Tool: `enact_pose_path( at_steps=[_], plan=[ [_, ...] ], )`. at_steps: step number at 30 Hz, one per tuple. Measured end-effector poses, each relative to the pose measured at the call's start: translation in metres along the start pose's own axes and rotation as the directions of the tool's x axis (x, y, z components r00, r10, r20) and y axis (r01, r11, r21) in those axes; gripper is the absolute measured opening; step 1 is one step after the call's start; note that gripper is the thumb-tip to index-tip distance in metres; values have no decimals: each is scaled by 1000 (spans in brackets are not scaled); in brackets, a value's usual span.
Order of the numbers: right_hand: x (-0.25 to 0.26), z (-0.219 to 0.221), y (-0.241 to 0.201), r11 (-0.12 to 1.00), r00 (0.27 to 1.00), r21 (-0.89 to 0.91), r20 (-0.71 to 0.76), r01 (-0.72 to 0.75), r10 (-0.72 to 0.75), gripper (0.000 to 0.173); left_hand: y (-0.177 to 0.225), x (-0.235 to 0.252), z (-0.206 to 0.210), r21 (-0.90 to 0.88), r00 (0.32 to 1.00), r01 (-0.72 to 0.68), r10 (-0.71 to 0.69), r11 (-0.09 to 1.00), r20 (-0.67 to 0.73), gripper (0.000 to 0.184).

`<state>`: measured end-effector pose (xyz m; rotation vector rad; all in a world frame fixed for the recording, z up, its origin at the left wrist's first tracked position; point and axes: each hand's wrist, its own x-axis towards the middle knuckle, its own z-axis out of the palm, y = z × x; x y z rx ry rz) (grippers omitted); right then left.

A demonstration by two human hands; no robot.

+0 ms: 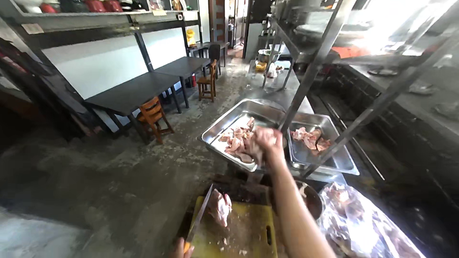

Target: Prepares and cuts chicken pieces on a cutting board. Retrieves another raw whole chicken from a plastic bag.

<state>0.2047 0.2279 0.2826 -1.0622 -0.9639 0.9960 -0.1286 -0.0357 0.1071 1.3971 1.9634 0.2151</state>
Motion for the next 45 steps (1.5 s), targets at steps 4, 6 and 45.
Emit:
enact_pose_path(
  at_steps=[4, 6, 45],
  plan=[
    [54, 2, -33, 831, 1000, -555, 14, 30, -26, 81, -7, 2, -11, 7, 996, 4, -4, 1000, -86, 57],
    [34, 9, -39, 723, 998, -689, 11, 56, -66, 68, -22, 3, -17, -51, 995, 10, -15, 999, -103, 59],
    [-203, 42, 261, 487, 723, -615, -207, -620, 659, 77, -105, 146, -85, 182, 906, -205, 116, 962, 408, 54]
  ],
)
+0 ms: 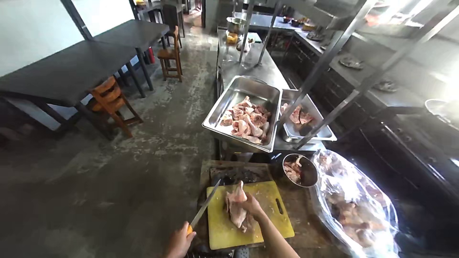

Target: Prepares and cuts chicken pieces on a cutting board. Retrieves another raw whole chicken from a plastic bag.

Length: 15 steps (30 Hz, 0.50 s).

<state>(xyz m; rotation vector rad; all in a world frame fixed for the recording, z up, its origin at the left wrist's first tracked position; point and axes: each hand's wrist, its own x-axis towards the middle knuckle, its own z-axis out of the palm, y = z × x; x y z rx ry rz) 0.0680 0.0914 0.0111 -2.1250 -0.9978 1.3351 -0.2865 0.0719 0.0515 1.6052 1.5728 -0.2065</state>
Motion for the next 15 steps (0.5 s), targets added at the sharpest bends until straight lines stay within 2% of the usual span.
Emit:
enact_pose_path(
  at_steps=[3, 5, 8, 10, 11, 13, 15],
  plan=[
    [-7, 4, 34, 958, 995, 286, -90, -8, 35, 83, -19, -7, 7, -94, 999, 13, -16, 996, -29, 53],
    [-20, -1, 40, 946, 978, 321, -186, -31, 95, 81, -31, -10, 10, -117, 999, 24, -29, 993, -42, 53],
    [-53, -20, 27, 986, 912, 75, -376, -149, 167, 70, -45, -18, 14, -83, 998, 52, -55, 995, -25, 54],
    [-76, -30, 11, 965, 842, -101, -517, -240, 155, 70, -47, -20, 13, -58, 998, 56, -58, 997, -34, 54],
    [-84, -30, 5, 960, 817, -144, -564, -240, 120, 72, -46, -18, 13, -52, 998, 52, -54, 997, -39, 54],
    [-97, -19, -3, 960, 815, -226, -580, -162, 1, 64, -43, -11, 15, -67, 999, 33, -35, 997, -32, 55],
    [-101, 9, 1, 924, 874, -365, -479, -116, -80, 47, -33, -6, 17, -73, 999, 4, -6, 997, -31, 55]
  ],
)
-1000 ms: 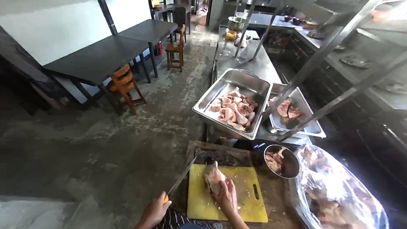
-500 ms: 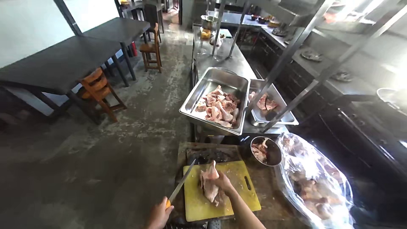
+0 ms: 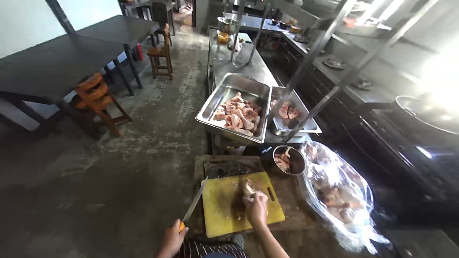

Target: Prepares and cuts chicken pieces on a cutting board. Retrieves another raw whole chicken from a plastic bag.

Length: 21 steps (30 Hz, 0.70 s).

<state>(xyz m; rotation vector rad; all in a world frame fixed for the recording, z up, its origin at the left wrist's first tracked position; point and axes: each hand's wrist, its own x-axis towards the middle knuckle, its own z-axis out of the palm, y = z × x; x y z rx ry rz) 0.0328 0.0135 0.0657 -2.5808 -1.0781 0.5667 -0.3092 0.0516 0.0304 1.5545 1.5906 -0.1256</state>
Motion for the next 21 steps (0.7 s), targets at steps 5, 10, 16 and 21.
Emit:
enact_pose_path(
  at_steps=[5, 10, 16, 21],
  plan=[
    [-30, 65, 13, 992, 977, -71, 193, 106, -90, 82, 34, -5, 3, 2, 998, -60, 60, 998, 16, 54],
    [-22, 22, 14, 985, 986, -87, 95, 146, -138, 46, 29, -15, 14, -9, 998, -61, 61, 998, 21, 52],
    [48, -17, 52, 982, 981, -88, 119, 165, -154, 54, 2, -24, 17, 13, 999, -17, 17, 1000, 40, 53],
    [62, -18, 52, 988, 949, -114, 308, 104, -64, 59, -2, -30, 11, 51, 999, 24, -25, 998, 35, 51]
  ],
)
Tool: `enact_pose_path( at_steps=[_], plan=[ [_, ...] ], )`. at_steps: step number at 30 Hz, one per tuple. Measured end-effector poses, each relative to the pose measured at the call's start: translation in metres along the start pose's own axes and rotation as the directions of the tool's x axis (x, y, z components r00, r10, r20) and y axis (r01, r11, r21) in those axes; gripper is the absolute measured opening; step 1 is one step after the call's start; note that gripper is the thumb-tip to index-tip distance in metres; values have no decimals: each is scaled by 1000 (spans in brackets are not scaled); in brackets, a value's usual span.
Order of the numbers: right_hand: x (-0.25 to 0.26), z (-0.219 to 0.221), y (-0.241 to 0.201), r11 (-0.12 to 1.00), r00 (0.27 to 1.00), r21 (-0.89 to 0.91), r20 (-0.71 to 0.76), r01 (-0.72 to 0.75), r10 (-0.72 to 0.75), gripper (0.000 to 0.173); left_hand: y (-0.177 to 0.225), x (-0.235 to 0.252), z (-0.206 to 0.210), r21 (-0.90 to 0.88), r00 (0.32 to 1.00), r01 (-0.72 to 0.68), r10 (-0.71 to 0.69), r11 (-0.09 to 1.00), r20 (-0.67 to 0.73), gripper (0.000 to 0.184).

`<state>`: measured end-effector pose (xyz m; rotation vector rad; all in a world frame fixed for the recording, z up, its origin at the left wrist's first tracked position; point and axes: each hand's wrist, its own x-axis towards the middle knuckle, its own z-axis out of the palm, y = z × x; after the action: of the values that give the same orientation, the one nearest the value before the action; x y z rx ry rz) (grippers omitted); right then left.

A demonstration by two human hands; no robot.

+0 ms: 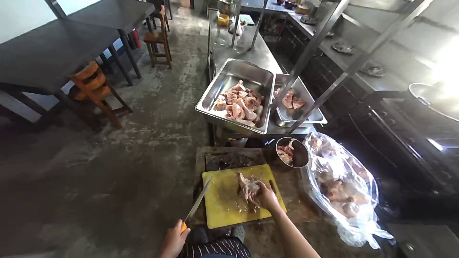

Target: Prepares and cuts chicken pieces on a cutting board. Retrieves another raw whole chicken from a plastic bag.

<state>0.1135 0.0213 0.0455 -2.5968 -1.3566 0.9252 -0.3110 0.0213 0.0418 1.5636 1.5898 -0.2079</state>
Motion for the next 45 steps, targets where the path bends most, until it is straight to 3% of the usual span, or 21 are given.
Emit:
enact_pose_path(
  at_steps=[6, 9, 11, 13, 17, 23, 29, 33, 39, 45],
  plan=[
    [-24, 22, -19, 978, 992, 185, -53, -100, 111, 50, 11, -3, 1, -12, 999, 4, -5, 1000, -44, 54],
    [-30, 29, -23, 989, 992, 101, -61, -107, 113, 39, 26, -7, 6, 25, 1000, 11, -10, 1000, -22, 50],
    [-29, 24, -24, 997, 991, 24, -109, -79, 81, 39, 35, -7, 13, 50, 1000, -12, 13, 999, -9, 49],
    [-17, 22, -15, 998, 991, 61, -131, 21, -13, 47, 51, -9, 18, 56, 999, -55, 55, 997, 1, 47],
    [2, 25, 6, 972, 993, 207, 19, 114, -120, 61, 106, -19, 27, 79, 993, -113, 111, 990, 40, 45],
    [14, 17, 22, 962, 968, 175, 104, 210, -230, 51, 194, -22, 66, 125, 991, -133, 135, 983, -5, 45],
    [24, 8, 34, 941, 924, 150, 194, 304, -329, 47, 258, -7, 104, 149, 993, -38, 55, 988, -109, 43],
    [31, 7, 37, 935, 905, 121, 236, 334, -354, 49, 270, 3, 125, 101, 990, 15, -1, 995, -139, 46],
    [38, 14, 39, 900, 878, 72, 200, 430, -436, 45, 253, 17, 155, 98, 984, 61, -44, 993, -170, 46],
    [45, 17, 44, 886, 863, 50, 207, 460, -460, 43, 242, -41, 150, 69, 986, 168, -168, 983, -10, 49]
  ],
)
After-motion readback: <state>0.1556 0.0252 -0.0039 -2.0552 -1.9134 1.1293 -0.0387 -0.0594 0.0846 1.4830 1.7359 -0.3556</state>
